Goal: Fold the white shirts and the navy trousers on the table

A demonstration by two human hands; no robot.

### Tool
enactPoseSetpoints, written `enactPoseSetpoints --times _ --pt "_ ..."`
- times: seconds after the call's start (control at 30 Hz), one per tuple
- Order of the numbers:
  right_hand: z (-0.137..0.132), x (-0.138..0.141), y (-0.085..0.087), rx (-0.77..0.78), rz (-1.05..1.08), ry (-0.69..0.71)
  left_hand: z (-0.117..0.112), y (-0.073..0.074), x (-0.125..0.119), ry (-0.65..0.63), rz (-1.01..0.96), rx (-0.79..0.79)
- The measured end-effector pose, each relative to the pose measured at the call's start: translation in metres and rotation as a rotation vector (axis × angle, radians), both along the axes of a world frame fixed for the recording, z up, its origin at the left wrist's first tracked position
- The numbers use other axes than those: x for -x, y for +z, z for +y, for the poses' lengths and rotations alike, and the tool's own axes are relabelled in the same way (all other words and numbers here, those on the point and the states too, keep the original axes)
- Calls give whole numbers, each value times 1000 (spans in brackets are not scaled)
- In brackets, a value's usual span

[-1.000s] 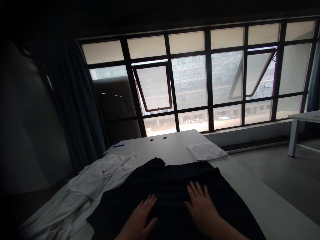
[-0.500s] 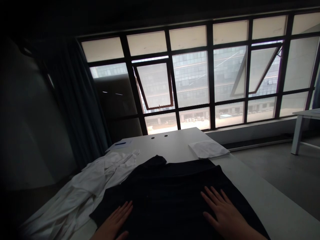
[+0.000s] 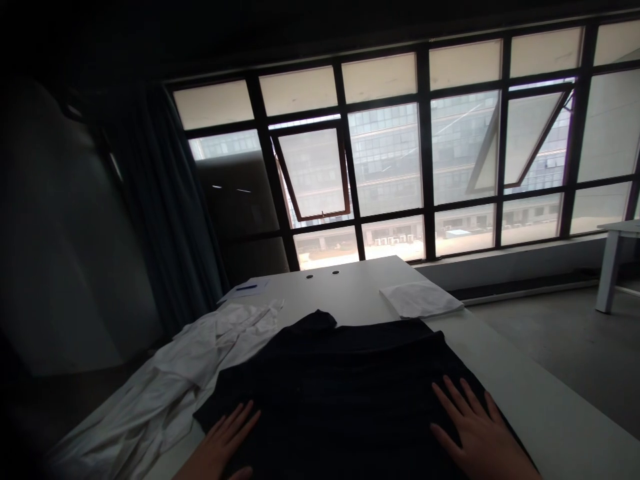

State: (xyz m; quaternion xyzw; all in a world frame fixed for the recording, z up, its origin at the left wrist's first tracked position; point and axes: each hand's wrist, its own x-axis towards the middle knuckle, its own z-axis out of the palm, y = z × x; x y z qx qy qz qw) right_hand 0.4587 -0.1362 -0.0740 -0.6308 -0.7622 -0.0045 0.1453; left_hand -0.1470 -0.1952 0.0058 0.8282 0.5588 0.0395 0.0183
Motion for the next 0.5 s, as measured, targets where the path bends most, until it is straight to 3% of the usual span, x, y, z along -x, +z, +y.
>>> enactPoseSetpoints --times 0.33,0.5 --pt "54 5 30 57 -22 22 57 -4 -5 59 44 33" --pt "63 7 31 37 -7 -2 45 12 -23 80 -27 -76"
